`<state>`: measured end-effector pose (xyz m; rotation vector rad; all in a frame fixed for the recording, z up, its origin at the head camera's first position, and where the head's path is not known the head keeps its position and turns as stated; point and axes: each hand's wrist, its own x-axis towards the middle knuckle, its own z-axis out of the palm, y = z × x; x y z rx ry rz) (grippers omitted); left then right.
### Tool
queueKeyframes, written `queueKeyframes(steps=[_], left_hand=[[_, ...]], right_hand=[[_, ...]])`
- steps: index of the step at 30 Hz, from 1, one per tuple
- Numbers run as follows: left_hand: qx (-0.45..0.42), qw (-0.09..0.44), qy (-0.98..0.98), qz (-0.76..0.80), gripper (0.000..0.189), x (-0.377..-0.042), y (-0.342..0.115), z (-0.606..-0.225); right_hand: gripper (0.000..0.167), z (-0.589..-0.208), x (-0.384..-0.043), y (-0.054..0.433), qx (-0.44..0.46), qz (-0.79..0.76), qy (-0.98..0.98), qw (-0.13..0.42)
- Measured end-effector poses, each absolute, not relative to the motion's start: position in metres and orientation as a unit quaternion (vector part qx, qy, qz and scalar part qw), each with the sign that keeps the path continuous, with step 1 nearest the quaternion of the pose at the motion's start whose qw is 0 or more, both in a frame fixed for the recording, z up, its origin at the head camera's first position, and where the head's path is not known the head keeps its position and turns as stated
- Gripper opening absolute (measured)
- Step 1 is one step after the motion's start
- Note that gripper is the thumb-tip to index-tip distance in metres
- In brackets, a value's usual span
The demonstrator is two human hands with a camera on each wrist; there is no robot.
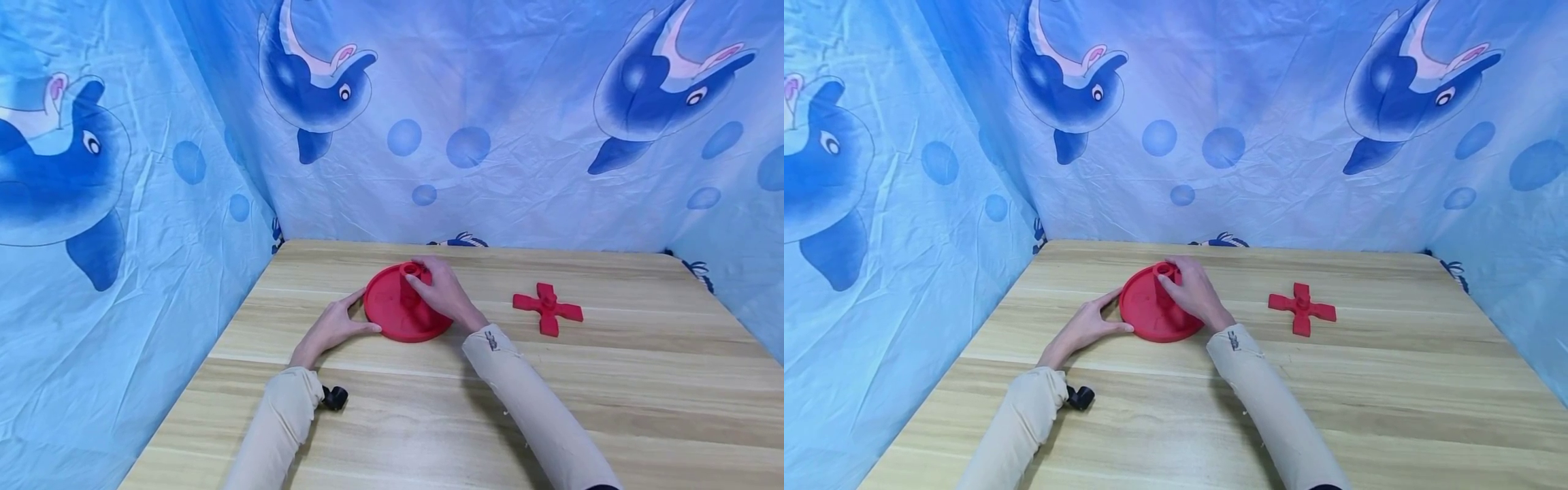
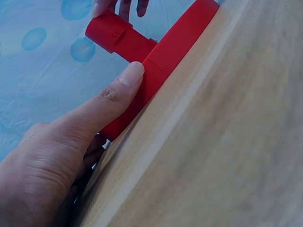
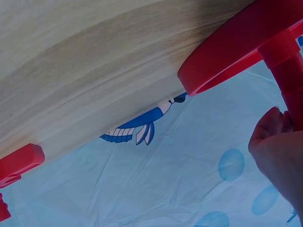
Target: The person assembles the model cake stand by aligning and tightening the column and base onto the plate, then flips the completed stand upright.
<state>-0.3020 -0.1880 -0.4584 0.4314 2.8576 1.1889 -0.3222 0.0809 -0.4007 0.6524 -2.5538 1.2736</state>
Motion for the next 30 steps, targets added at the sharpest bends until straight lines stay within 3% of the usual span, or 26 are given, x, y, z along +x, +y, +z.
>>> queueKeyframes(steps=[7, 15, 30], left_hand=[[0.133, 0.005, 0.915, 0.38, 0.105, -0.3011, -0.1874, -0.4568], [0.133, 0.002, 0.914, 0.384, 0.104, -0.2995, -0.1873, -0.4566], [0.136, 0.011, 0.91, 0.392, 0.103, -0.2984, -0.1853, -0.4552]], right_hand=[[0.057, -0.3972, -0.3193, 0.0766, 0.181, 0.425, -0.882, 0.094], [0.05, -0.3974, -0.3198, 0.0771, 0.22, 0.425, -0.872, 0.106], [0.052, -0.3994, -0.3202, 0.079, 0.207, 0.419, -0.878, 0.101]])
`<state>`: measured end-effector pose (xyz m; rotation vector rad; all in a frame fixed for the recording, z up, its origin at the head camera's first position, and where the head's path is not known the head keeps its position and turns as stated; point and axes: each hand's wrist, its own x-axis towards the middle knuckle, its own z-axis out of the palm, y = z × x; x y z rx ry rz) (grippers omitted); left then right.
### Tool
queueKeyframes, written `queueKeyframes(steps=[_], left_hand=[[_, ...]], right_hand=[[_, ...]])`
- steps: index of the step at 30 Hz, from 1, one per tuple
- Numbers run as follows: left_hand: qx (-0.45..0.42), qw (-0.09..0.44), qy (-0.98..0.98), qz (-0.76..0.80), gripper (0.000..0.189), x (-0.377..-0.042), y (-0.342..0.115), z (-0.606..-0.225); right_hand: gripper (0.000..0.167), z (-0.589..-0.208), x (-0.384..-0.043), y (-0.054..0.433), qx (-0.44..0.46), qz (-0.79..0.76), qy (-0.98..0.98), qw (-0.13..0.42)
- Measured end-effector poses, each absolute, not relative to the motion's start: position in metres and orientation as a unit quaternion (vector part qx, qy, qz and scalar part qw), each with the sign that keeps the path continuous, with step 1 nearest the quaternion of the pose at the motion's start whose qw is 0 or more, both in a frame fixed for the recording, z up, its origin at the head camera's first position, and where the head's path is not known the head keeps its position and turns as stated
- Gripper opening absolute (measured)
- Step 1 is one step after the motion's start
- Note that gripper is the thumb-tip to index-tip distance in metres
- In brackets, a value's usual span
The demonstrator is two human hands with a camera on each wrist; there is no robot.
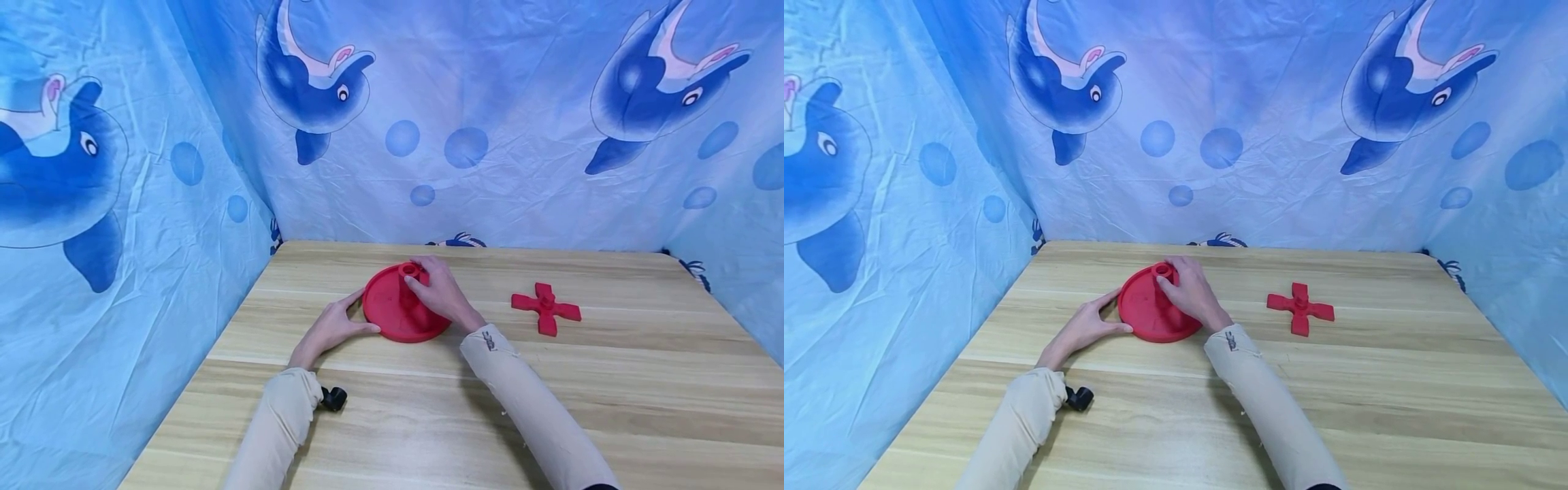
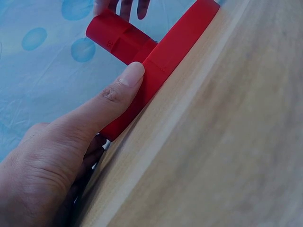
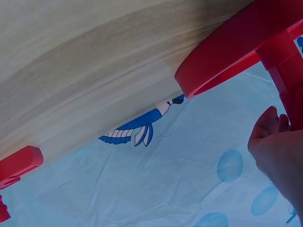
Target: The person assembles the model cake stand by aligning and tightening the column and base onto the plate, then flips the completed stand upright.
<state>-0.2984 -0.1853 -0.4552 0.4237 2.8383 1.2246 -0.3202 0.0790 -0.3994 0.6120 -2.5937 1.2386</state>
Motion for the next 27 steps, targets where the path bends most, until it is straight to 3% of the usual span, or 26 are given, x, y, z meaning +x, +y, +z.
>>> queueKeyframes(steps=[4, 15, 27], left_hand=[[0.139, 0.007, 0.911, 0.389, 0.103, -0.2981, -0.1857, -0.4549], [0.135, 0.011, 0.913, 0.385, 0.104, -0.2998, -0.1858, -0.4556], [0.138, 0.003, 0.913, 0.385, 0.103, -0.301, -0.1864, -0.4576]], right_hand=[[0.048, -0.3997, -0.3201, 0.0789, 0.22, 0.424, -0.872, 0.105], [0.058, -0.3993, -0.3202, 0.0794, 0.188, 0.432, -0.877, 0.09], [0.049, -0.4038, -0.3234, 0.0789, 0.217, 0.445, -0.863, 0.103]])
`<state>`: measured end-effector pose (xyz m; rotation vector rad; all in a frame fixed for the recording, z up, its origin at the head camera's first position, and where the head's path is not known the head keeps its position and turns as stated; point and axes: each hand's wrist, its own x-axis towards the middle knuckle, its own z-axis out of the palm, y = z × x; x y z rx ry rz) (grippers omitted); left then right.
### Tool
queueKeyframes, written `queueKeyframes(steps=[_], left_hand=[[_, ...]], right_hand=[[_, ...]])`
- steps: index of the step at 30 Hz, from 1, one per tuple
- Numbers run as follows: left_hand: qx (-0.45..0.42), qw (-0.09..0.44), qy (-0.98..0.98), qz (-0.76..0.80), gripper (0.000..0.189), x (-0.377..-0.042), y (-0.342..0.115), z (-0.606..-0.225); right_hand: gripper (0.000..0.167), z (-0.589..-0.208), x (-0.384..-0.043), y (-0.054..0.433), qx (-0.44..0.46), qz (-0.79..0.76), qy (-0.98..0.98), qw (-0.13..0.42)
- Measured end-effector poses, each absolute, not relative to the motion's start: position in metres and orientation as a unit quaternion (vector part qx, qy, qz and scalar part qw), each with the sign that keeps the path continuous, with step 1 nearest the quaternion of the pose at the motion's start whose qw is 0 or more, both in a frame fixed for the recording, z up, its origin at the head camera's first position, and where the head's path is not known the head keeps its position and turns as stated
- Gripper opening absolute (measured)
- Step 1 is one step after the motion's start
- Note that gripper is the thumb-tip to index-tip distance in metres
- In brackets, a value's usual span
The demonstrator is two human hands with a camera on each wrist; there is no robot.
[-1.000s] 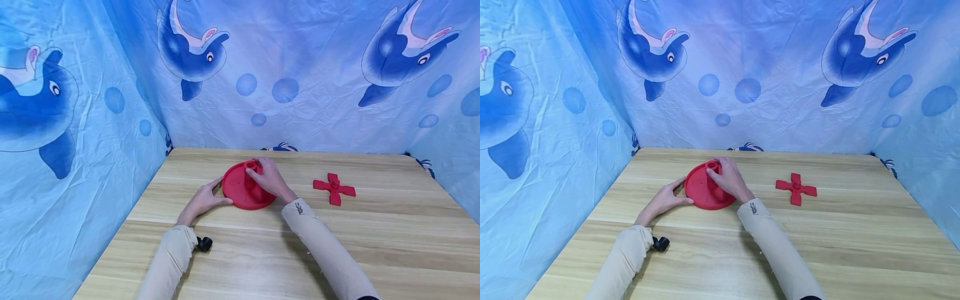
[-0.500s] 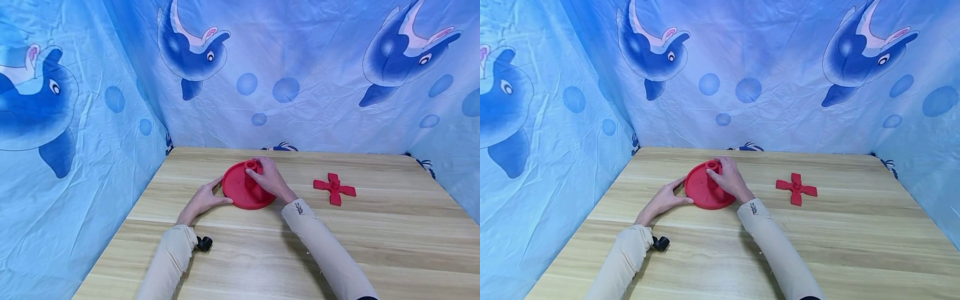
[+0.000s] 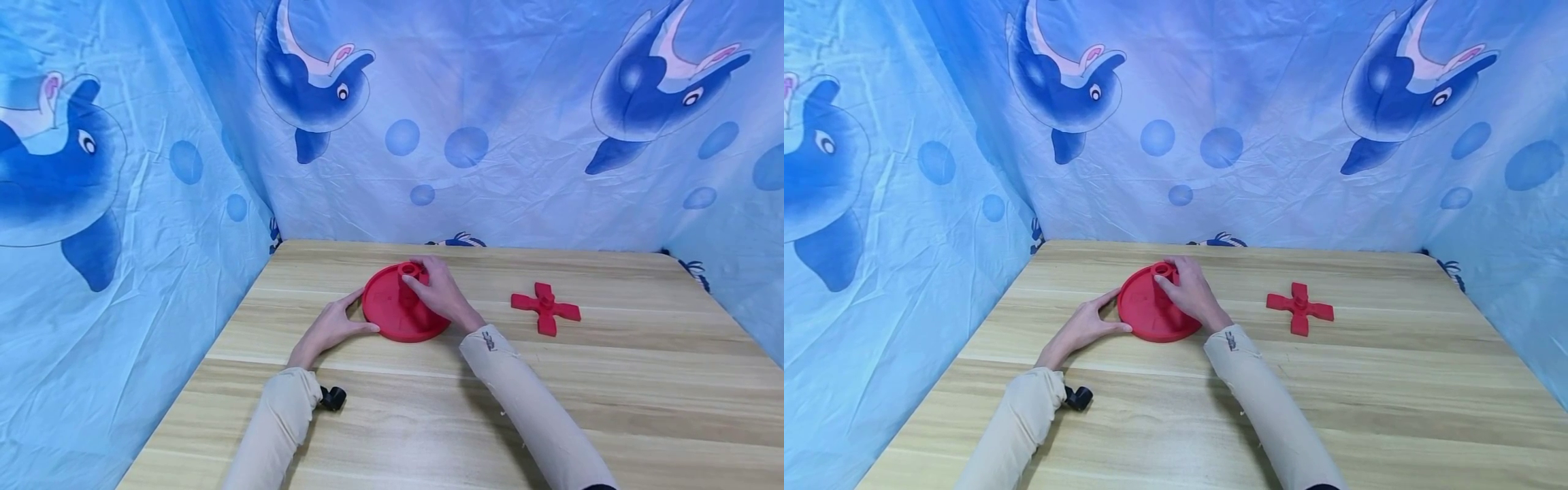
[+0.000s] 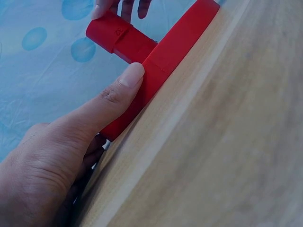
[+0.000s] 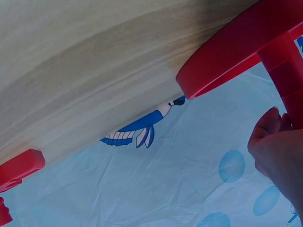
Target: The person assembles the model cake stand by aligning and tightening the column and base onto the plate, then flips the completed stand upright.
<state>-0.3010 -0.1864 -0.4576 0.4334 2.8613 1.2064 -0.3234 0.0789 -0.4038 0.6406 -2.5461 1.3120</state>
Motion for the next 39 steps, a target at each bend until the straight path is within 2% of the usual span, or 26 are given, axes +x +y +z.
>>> queueKeyframes(steps=[6, 12, 20, 30, 39], left_hand=[[0.139, 0.005, 0.914, 0.382, 0.105, -0.3022, -0.1875, -0.4586], [0.142, 0.004, 0.913, 0.382, 0.105, -0.3029, -0.1878, -0.4585], [0.139, 0.006, 0.914, 0.381, 0.106, -0.3026, -0.1878, -0.4589], [0.14, 0.007, 0.915, 0.379, 0.106, -0.3025, -0.1874, -0.4588], [0.141, 0.004, 0.913, 0.384, 0.105, -0.3025, -0.188, -0.459]], right_hand=[[0.052, -0.4016, -0.3232, 0.0792, 0.198, 0.435, -0.873, 0.099], [0.049, -0.4018, -0.3237, 0.0796, 0.222, 0.432, -0.868, 0.103], [0.055, -0.4016, -0.3222, 0.0786, 0.204, 0.431, -0.873, 0.103], [0.049, -0.4034, -0.3229, 0.0802, 0.237, 0.43, -0.863, 0.114], [0.047, -0.4025, -0.322, 0.0792, 0.224, 0.438, -0.865, 0.101]])
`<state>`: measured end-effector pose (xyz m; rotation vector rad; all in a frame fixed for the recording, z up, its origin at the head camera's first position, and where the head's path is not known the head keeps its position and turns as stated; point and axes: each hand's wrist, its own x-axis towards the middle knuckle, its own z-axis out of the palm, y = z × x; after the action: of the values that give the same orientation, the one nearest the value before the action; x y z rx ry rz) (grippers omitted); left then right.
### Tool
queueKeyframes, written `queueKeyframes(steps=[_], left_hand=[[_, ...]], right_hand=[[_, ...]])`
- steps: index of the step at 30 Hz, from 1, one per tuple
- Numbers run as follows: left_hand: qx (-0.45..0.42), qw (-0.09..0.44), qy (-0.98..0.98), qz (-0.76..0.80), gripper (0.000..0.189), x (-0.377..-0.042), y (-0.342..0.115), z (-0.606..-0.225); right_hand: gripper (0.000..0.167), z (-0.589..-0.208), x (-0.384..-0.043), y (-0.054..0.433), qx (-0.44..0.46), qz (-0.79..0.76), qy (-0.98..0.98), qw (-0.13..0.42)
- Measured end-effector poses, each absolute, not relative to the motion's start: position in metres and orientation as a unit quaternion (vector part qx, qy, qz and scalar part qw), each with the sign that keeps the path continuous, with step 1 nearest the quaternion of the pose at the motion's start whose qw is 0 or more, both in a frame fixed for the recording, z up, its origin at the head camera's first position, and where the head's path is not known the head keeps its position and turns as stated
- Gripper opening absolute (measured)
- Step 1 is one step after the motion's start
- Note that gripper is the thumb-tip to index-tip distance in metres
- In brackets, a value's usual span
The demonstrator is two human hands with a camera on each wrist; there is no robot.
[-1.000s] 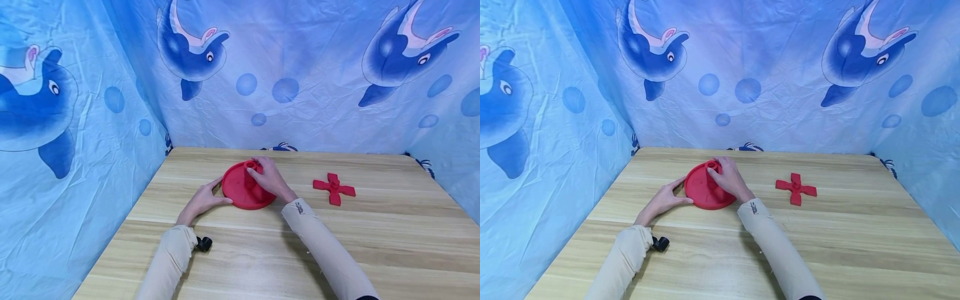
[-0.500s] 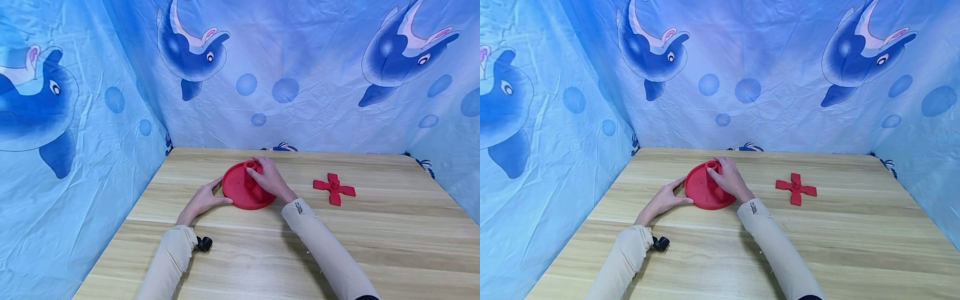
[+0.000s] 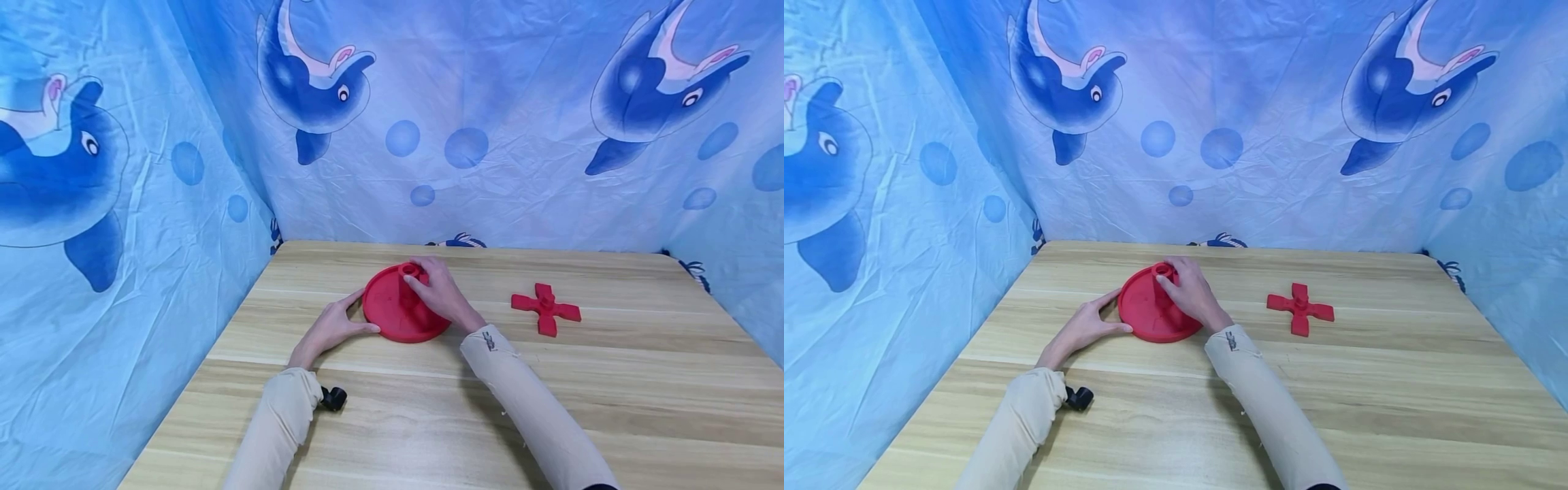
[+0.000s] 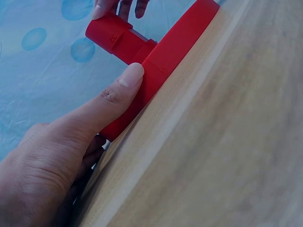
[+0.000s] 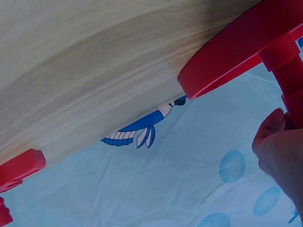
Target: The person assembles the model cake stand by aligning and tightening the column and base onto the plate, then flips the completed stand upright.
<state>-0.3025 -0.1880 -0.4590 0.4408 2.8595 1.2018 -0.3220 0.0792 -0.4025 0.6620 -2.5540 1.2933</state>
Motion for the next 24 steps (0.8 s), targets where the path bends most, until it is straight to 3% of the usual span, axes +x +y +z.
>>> queueKeyframes(steps=[14, 24], left_hand=[[0.14, 0.008, 0.913, 0.382, 0.105, -0.303, -0.1877, -0.459], [0.139, 0.01, 0.913, 0.383, 0.105, -0.3023, -0.1883, -0.4582]], right_hand=[[0.043, -0.4016, -0.3242, 0.0784, 0.212, 0.462, -0.857, 0.082], [0.055, -0.4011, -0.3232, 0.0848, 0.191, 0.503, -0.841, 0.048]])
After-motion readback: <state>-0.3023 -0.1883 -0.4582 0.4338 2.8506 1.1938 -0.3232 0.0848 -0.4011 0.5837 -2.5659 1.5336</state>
